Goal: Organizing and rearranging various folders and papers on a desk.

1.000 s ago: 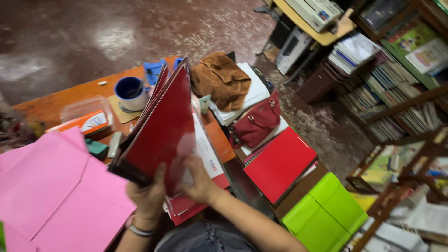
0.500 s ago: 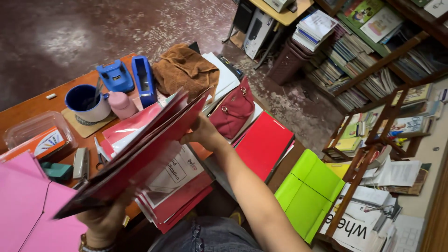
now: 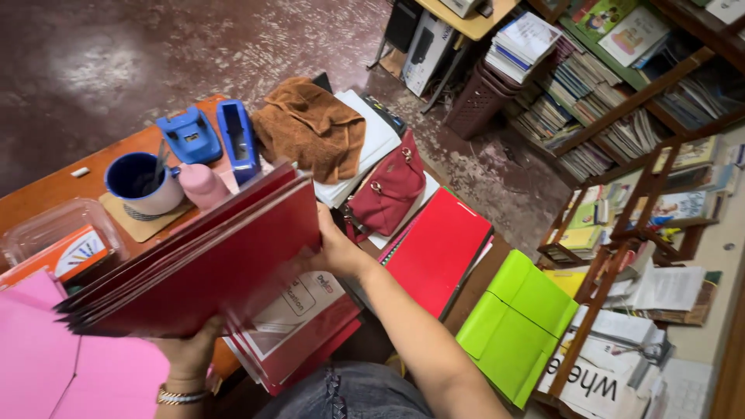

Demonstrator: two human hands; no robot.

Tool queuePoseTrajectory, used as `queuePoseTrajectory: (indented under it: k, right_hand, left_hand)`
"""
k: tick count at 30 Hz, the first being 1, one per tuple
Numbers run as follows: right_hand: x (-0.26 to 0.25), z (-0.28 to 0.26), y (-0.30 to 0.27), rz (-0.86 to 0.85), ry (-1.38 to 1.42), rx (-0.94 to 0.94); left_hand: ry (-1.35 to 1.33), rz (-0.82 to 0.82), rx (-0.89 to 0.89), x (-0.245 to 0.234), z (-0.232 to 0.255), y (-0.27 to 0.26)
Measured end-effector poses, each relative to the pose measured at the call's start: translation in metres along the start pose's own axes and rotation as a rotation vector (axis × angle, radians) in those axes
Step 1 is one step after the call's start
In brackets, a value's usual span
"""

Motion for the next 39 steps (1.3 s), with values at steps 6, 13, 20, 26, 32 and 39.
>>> queuePoseTrajectory:
  k: [6, 13, 20, 26, 32, 39]
  right_hand:
    - [0.017, 0.07, -0.013, -0.18, 0.283, 0.395]
    - [0.001, 0.026, -0.009, 0.0, 0.286, 0.293]
    - [-0.066, 0.002, -0.071, 0.16, 0.43, 0.353]
    - [-0.115, 0.008, -0.176, 0.421, 0.571, 0.518]
    - [-0.136, 0.1, -0.36, 0.849, 0.572, 0.706]
    - [-0.128, 0.141, -0.558, 1.311, 0.577, 0.991]
  left_hand:
    - [0.007, 0.03, -0.196, 0.014, -0.036, -0.01]
    - [0.036, 0.037, -0.172, 0.026, -0.011, 0.005]
    - [-0.225, -0.05, -0.315, 0.11, 0.055, 0.042]
    - [-0.231, -0.258, -0.494, 0.23, 0.056, 0.045]
    - [0.08, -0.57, -0.381, 0.384, 0.024, 0.005]
    - [0.305, -0.978, -0.581, 0.56, -0.091, -0.09]
Point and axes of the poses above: each hand's wrist, its own y-axis towards the middle knuckle, its own x-axis out of the palm, z = x × y, the point moved 3 cm from there along y, towards the middle knuckle, and after that the axes turned 12 degrees about -z, right-handed, at the moved point
